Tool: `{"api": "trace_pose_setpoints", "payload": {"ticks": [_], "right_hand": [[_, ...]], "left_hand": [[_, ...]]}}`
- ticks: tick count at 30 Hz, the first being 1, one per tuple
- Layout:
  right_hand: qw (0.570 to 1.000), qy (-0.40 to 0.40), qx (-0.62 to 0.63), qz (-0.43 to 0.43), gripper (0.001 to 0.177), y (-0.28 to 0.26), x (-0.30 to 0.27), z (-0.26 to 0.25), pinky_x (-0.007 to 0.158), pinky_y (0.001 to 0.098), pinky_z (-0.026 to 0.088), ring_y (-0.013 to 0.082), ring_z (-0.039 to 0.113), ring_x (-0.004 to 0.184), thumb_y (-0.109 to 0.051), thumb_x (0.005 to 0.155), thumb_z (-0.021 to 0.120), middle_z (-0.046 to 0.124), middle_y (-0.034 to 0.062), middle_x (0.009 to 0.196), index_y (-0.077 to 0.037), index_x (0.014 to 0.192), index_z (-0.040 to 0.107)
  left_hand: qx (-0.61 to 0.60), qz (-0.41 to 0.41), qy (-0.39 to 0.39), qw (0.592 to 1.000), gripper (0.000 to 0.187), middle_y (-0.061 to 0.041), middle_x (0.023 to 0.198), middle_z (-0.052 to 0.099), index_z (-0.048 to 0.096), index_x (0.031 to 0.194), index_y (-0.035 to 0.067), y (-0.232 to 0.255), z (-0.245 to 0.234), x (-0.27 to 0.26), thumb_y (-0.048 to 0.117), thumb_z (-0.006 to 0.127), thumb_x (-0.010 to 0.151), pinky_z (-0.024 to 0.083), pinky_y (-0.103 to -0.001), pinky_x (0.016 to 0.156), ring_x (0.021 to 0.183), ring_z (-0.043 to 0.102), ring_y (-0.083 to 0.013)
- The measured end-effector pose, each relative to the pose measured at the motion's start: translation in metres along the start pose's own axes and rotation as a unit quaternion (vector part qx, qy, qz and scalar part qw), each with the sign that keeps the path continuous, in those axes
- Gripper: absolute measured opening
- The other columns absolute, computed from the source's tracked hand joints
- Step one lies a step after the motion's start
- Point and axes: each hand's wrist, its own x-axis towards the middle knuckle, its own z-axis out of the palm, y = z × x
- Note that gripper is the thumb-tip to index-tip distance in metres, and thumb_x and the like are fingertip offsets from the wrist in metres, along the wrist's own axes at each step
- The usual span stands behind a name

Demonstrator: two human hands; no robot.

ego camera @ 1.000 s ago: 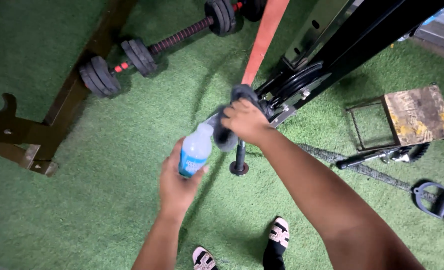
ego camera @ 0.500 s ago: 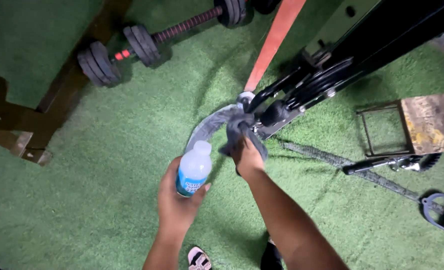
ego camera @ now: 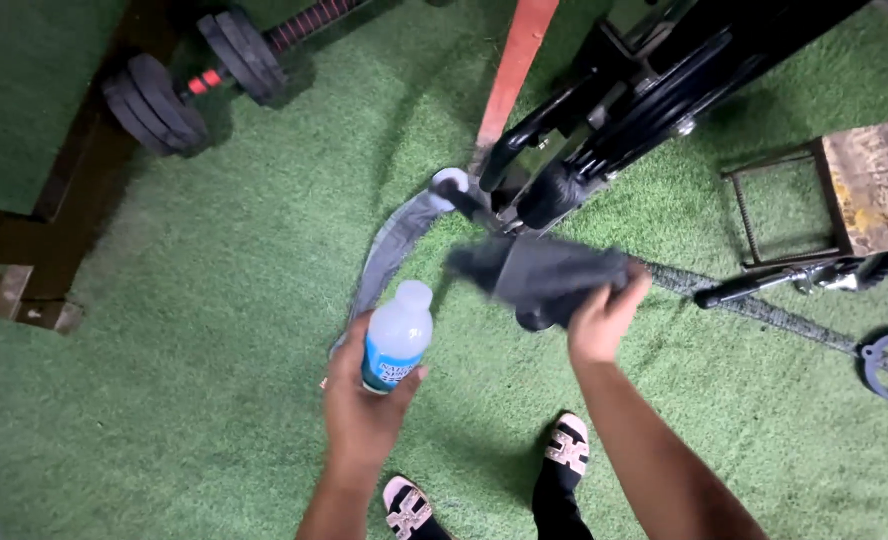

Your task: Wiping down the frame and vertical bars of a cable machine with a cloth and water.

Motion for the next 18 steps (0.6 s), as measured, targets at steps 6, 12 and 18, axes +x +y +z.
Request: {"api": "trace_pose_setpoints", "payload": {"ticks": [6, 12, 18], "right_hand": [[0.989, -0.122, 0.071, -0.042, 0.076, -0.046, -0.005, 0.085, 0.100, 0.0444, 0.046, 0.0341, 0.054, 0.115, -0.003, 0.079, 0.072, 0.052, 0.0177, 0.126, -0.003, 0.144, 0.032], [0.982, -0.160, -0.081, 0.056, 0.070, -0.025, 0.008, 0.113, 0.094, 0.0374, 0.054, 0.0288, 0.064, 0.107, -0.021, 0.074, 0.088, 0.064, 0.0109, 0.118, -0.008, 0.132, 0.051], [0.963, -0.240, -0.103, 0.071, 0.079, -0.031, 0.031, 0.106, 0.089, 0.0388, 0.054, 0.0270, 0.067, 0.101, -0.041, 0.068, 0.086, 0.068, 0.0118, 0.116, -0.005, 0.131, 0.053]], "left_hand": [[-0.067, -0.014, -0.001, 0.998, 0.078, -0.008, 0.129, 0.064, 0.052, 0.141, 0.004, -0.002, 0.008, 0.001, -0.009, 0.082, 0.070, 0.054, -0.033, 0.098, 0.116, 0.064, -0.0166], [-0.044, -0.016, -0.007, 0.999, 0.073, -0.009, 0.126, 0.066, 0.055, 0.139, 0.004, -0.013, 0.011, 0.000, -0.009, 0.082, 0.072, 0.055, -0.033, 0.098, 0.114, 0.066, -0.0176], [-0.097, 0.016, -0.001, 0.995, 0.075, -0.010, 0.130, 0.063, 0.052, 0.141, 0.003, -0.029, 0.015, -0.006, -0.010, 0.081, 0.074, 0.053, -0.034, 0.101, 0.118, 0.064, -0.0185]]}}
